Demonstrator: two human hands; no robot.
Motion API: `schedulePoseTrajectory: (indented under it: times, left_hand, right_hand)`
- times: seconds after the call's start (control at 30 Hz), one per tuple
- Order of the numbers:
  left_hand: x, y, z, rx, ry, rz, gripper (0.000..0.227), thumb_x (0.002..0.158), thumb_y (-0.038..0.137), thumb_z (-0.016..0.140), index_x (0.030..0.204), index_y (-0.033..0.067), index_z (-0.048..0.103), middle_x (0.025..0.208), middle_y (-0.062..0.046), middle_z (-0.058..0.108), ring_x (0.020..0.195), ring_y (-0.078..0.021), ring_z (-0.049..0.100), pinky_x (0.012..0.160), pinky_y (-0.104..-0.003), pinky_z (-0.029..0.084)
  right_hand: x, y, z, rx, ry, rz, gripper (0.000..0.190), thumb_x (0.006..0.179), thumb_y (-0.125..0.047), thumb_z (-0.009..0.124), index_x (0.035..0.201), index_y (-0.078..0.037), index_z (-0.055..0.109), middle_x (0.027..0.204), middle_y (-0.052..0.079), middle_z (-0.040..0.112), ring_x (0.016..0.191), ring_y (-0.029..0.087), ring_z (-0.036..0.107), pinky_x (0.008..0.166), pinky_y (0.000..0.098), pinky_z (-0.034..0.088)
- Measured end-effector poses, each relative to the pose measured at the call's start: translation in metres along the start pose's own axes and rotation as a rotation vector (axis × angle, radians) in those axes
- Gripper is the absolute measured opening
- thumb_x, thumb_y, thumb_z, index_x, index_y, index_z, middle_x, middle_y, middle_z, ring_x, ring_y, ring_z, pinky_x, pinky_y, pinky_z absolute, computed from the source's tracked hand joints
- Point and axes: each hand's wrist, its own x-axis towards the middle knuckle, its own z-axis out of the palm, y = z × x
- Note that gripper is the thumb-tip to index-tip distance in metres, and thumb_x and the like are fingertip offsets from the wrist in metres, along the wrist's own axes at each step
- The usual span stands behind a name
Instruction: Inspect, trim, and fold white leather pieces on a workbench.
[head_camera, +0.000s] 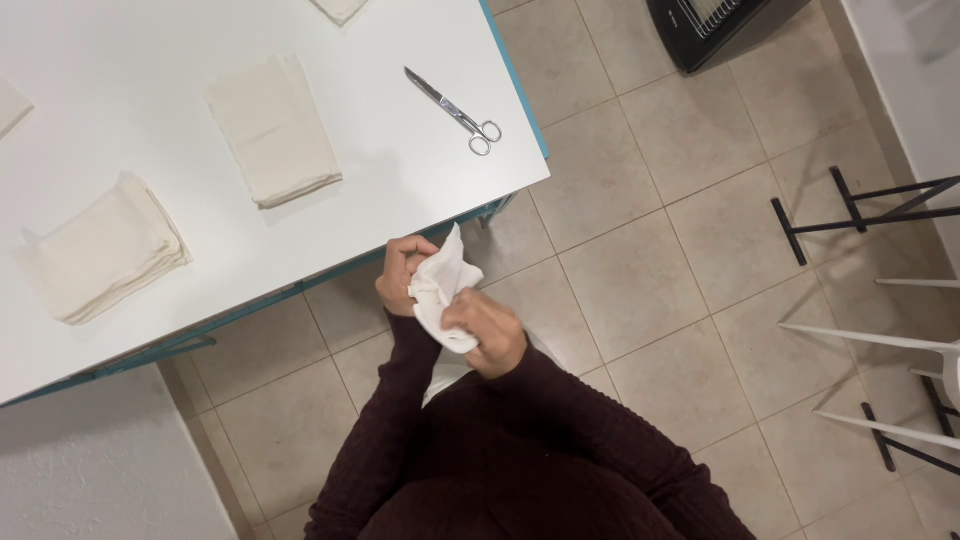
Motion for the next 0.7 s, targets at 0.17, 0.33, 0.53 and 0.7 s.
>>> schedulePoseTrajectory:
  times: [0.17, 0.33, 0.53, 0.7]
  left_hand:
    - [0.009, 0.037, 0.002, 0.043, 0.080, 0.000, 0.026, 0.089, 0.018, 0.077, 0.109, 0.0159, 0.061, 0.057, 0.002, 0.065, 0.049, -0.0062, 0.051, 0.054, -0.018, 0.045]
    - [0.006, 0.025, 0.003, -0.020, 0.133, 0.098, 0.023, 0.089, 0.021, 0.077, 0.109, 0.0117, 0.072, 0.052, 0.005, 0.057, 0.047, -0.0032, 0.044, 0.053, -0.016, 0.040]
    - [0.006, -0.025, -0.010, 0.315, 0.253, 0.416, 0.077, 0.078, 0.083, 0.058, 0.097, 0.0116, 0.079, 0.079, 0.002, 0.065, 0.065, -0.0111, 0.060, 0.063, -0.023, 0.055]
    - [-0.024, -0.031, -0.011, 0.127, -0.238, 0.352, 0.019, 0.077, 0.015, 0.088, 0.079, 0.0064, 0.070, 0.096, -0.005, 0.065, 0.088, -0.0263, 0.064, 0.082, -0.036, 0.053]
  right_hand:
    - [0.006, -0.013, 0.006, 0.029, -0.001, -0.064, 0.018, 0.100, -0.007, 0.060, 0.090, 0.001, 0.071, 0.069, 0.010, 0.052, 0.051, 0.025, 0.049, 0.050, 0.0333, 0.049]
    - [-0.001, -0.016, 0.004, 0.062, -0.074, -0.043, 0.018, 0.102, -0.004, 0.055, 0.098, 0.004, 0.070, 0.072, 0.013, 0.052, 0.054, 0.028, 0.050, 0.051, 0.0353, 0.049]
    - [-0.040, 0.035, -0.005, -0.167, -0.138, 0.063, 0.022, 0.102, -0.010, 0.057, 0.118, -0.004, 0.071, 0.091, 0.014, 0.062, 0.074, 0.034, 0.067, 0.065, 0.0398, 0.056]
    - [0.030, 0.012, -0.045, -0.493, -0.045, 0.162, 0.032, 0.082, 0.015, 0.069, 0.110, -0.001, 0.067, 0.085, 0.009, 0.049, 0.067, 0.030, 0.060, 0.068, 0.0410, 0.057]
